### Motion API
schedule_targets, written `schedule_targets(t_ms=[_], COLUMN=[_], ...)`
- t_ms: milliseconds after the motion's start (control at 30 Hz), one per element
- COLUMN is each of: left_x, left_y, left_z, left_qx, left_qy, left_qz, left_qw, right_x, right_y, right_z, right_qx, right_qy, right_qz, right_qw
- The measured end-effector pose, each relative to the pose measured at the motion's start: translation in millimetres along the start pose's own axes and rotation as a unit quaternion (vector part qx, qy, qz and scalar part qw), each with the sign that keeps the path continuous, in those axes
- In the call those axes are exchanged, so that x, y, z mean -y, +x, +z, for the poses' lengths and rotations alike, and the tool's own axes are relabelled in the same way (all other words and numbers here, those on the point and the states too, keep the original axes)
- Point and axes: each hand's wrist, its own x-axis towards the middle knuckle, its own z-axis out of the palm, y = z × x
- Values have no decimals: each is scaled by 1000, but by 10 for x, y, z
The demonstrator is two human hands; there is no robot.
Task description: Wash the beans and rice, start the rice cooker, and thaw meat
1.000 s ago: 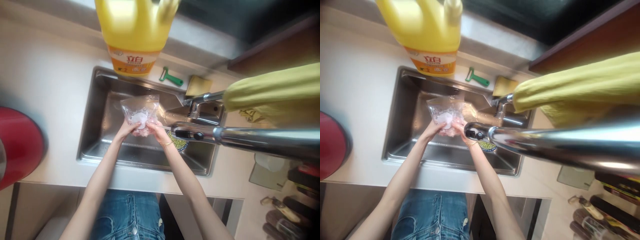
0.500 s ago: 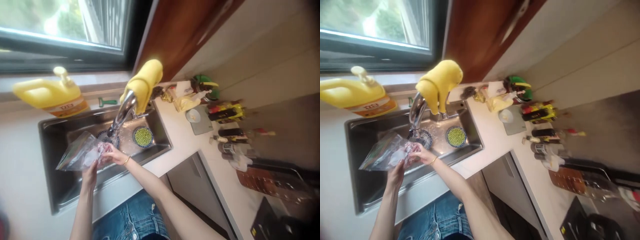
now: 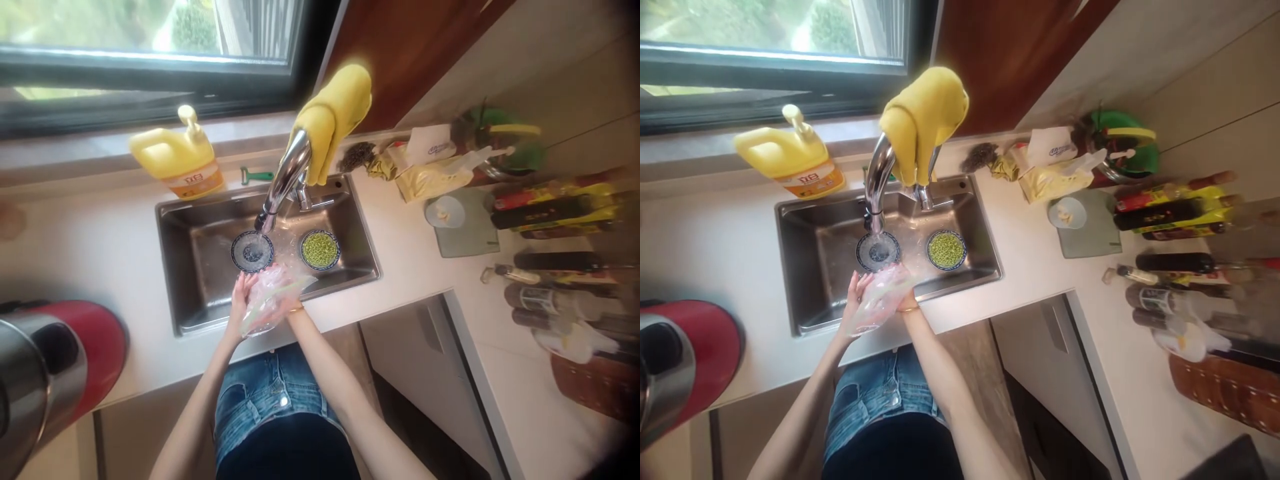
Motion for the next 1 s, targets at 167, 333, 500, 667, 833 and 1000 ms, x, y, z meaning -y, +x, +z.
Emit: schedule_targets(t_ms=[167, 333, 500, 667, 833, 1000], left_x=[-203, -458, -493, -478, -456, -321], left_y=[20, 67, 114, 93, 19, -16], left_z=[116, 155, 49, 15, 95, 81], left_qx=[0, -38, -129, -188, -209, -218], left_qy=[-55, -77, -188, -359, -410, -337], left_qz=[75, 51, 5, -64, -78, -55], left_qw=[996, 995, 974, 912, 884, 914], right_x=[130, 227, 330, 329, 217, 146], right_y=[-13, -149, -432, -518, -457, -466], right_z=[20, 73, 55, 139, 287, 361], right_qx=[62, 110, 161, 180, 176, 135], right_qy=[7, 30, -56, -131, -132, -101], right_qz=[1, -21, -82, -109, -94, -110], right_qw=[998, 993, 982, 969, 971, 979])
